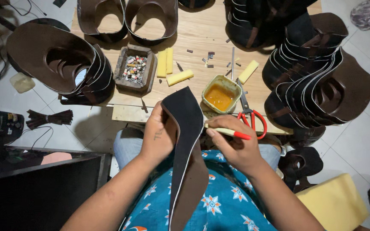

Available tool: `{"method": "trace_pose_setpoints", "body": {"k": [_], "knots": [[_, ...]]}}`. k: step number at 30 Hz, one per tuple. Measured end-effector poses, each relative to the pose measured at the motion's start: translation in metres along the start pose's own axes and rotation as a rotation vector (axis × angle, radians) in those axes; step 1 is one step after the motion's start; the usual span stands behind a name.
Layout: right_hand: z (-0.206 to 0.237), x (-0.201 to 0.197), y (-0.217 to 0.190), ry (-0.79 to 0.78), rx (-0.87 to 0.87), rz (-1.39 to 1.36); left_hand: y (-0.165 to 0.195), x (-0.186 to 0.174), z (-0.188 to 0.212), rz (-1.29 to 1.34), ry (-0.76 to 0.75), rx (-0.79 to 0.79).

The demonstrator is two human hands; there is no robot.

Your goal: The person holds a curved shoe upper in one hand and uses a brush to apply glue from a small container along its edge, working on one upper at a time. They place the finished upper on a stack and pick up the next one, repeating the gluing cycle across the table.

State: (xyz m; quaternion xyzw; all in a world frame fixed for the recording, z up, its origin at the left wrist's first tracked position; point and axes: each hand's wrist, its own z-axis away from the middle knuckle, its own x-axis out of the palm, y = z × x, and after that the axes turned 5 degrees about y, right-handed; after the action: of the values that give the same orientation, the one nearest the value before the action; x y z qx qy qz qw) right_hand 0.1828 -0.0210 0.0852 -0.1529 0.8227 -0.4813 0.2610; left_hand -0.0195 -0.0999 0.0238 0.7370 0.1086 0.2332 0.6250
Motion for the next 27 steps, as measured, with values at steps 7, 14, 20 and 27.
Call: {"method": "trace_pose_setpoints", "body": {"k": [7,14,20,27], "knots": [[-0.002,0.000,-0.013,-0.076,0.070,0.132,-0.003,-0.002,-0.003,0.273,-0.027,0.000],[-0.010,-0.003,0.017,0.178,0.129,0.141,-0.002,-0.022,-0.001,-0.025,-0.019,-0.049],[-0.048,-0.023,0.073,0.134,-0.077,0.724,0.002,-0.030,0.003,-0.064,0.054,-0.035],[-0.052,-0.023,0.081,0.121,0.029,0.784,0.009,-0.023,0.012,0.063,0.047,-0.020]]}}
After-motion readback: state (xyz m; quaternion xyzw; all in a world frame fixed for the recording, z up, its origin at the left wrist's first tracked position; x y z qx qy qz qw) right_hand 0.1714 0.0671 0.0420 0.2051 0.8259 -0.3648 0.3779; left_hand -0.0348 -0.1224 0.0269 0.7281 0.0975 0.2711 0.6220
